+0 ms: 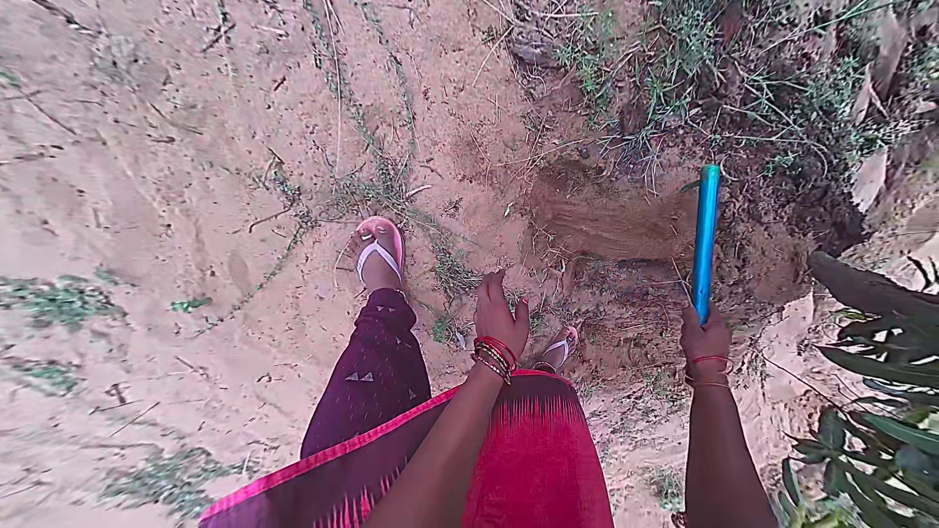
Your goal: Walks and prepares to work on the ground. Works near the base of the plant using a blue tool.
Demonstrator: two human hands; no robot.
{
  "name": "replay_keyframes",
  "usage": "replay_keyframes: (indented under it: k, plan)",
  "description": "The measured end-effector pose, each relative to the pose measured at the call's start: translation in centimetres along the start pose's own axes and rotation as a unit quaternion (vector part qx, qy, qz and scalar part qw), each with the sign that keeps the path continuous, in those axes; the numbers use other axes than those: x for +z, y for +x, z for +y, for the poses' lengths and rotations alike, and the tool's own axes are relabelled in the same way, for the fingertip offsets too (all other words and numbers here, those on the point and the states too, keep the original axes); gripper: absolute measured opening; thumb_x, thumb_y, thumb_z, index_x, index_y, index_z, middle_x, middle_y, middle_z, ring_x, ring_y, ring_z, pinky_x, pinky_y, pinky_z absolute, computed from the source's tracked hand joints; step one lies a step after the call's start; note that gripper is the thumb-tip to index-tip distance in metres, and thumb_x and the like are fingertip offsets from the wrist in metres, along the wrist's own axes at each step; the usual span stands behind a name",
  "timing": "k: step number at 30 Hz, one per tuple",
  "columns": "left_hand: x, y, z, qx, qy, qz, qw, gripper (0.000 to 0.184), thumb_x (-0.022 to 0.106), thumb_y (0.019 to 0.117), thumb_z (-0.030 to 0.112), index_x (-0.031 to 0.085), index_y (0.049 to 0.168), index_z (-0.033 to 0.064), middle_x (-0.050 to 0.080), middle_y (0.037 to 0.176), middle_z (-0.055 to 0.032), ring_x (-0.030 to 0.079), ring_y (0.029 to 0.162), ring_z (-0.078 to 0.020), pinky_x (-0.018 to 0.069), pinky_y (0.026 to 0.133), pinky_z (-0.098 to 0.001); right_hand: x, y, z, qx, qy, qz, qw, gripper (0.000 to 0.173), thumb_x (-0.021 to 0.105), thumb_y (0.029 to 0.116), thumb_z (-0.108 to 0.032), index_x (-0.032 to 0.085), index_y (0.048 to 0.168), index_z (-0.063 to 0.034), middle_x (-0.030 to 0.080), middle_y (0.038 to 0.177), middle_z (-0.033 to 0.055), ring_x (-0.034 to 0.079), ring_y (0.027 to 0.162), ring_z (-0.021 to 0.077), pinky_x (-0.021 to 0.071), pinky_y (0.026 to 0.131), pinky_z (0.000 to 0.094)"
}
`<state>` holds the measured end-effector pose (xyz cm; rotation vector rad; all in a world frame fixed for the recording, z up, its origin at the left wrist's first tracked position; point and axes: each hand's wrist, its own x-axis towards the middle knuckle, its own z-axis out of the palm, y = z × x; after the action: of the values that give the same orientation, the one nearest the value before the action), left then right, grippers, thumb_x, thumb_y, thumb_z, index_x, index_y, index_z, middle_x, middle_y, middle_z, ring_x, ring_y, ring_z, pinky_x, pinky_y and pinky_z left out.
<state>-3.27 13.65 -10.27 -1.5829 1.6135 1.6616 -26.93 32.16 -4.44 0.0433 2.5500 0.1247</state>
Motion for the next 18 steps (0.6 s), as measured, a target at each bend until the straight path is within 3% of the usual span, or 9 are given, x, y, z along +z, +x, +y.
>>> replay_keyframes:
  k: [4,7,10,12,14,16,18]
  plan:
    - [0.3,-0.2,0.2,-0.005,0.004,-0.011,1.0,0.058,0.061,0.1012,0.015,0.039,0.152,-0.004,0.036,0.159,-0.0278,0.049,0.136,-0.0441,0.0408,0.109,-0.0585,4.1,-1.2,5.0,0.075,0.121,0.208,0.968,0.045,0.052,0.1092,-0.028,0.056,0.134,0.0099,0.067,0.101,0.0273,0.065,0.089,0.0332,0.0501,0.087,0.049]
    - [0.7,0.0,0.0,0.001,0.004,-0.012,1.0,0.058,0.061,0.1009,0.014,0.039,0.152,-0.0041,0.035,0.159,-0.0277,0.049,0.136,-0.0436,0.0406,0.11,-0.0582,5.8,0.5,6.5,0.113,0.167,0.336,0.92,0.049,0.053,0.108,-0.029,0.055,0.135,0.0119,0.069,0.113,0.0281,0.069,0.103,0.0322,0.0512,0.096,0.0427]
    - [1.0,-0.1,-0.5,0.003,0.01,-0.007,1.0,0.059,0.062,0.0997,0.014,0.04,0.151,-0.0038,0.036,0.158,-0.0271,0.051,0.134,-0.0425,0.0431,0.108,-0.0567,4.6,3.3,6.4,0.126,0.247,0.392,0.877,0.056,0.055,0.1068,-0.026,0.041,0.147,0.0106,0.063,0.132,0.025,0.066,0.117,0.0245,0.0501,0.103,0.0332]
    - [1.1,-0.4,-0.4,0.005,0.011,-0.009,1.0,0.058,0.062,0.0996,0.013,0.04,0.151,-0.004,0.036,0.158,-0.0274,0.051,0.133,-0.043,0.0437,0.107,-0.0571,1.9,6.3,6.5,0.109,0.343,0.395,0.845,0.061,0.063,0.0997,-0.009,0.034,0.151,0.0078,0.059,0.13,0.0224,0.065,0.106,0.019,0.0535,0.092,0.0288]
    - [1.0,-0.5,-0.1,0.008,0.01,-0.008,1.0,0.058,0.062,0.0994,0.012,0.04,0.151,-0.0044,0.036,0.158,-0.0275,0.052,0.133,-0.0437,0.0428,0.107,-0.0589,-1.0,8.3,4.9,0.061,0.409,0.389,0.823,0.056,0.061,0.0967,0.002,0.037,0.147,0.0069,0.057,0.107,0.0143,0.059,0.076,0.0106,0.0534,0.07,0.0244]
    - [0.9,-0.4,0.0,0.006,0.006,-0.01,1.0,0.058,0.061,0.0998,0.013,0.04,0.152,-0.0038,0.036,0.158,-0.0267,0.05,0.134,-0.0432,0.0414,0.108,-0.0587,-2.9,8.4,2.0,0.028,0.477,0.345,0.808,0.034,0.052,0.1021,0.0,0.04,0.134,0.0025,0.05,0.08,0.0029,0.051,0.053,0.0048,0.0494,0.052,0.0198]
    - [0.8,-0.4,0.0,0.003,-0.001,-0.008,1.0,0.058,0.061,0.1,0.012,0.04,0.152,-0.0033,0.035,0.159,-0.0266,0.049,0.135,-0.0431,0.0404,0.109,-0.0585,-3.3,6.9,-0.9,-0.011,0.515,0.295,0.805,0.014,0.043,0.11,-0.01,0.042,0.122,-0.0024,0.046,0.067,-0.0032,0.048,0.045,0.0034,0.0486,0.046,0.0191]
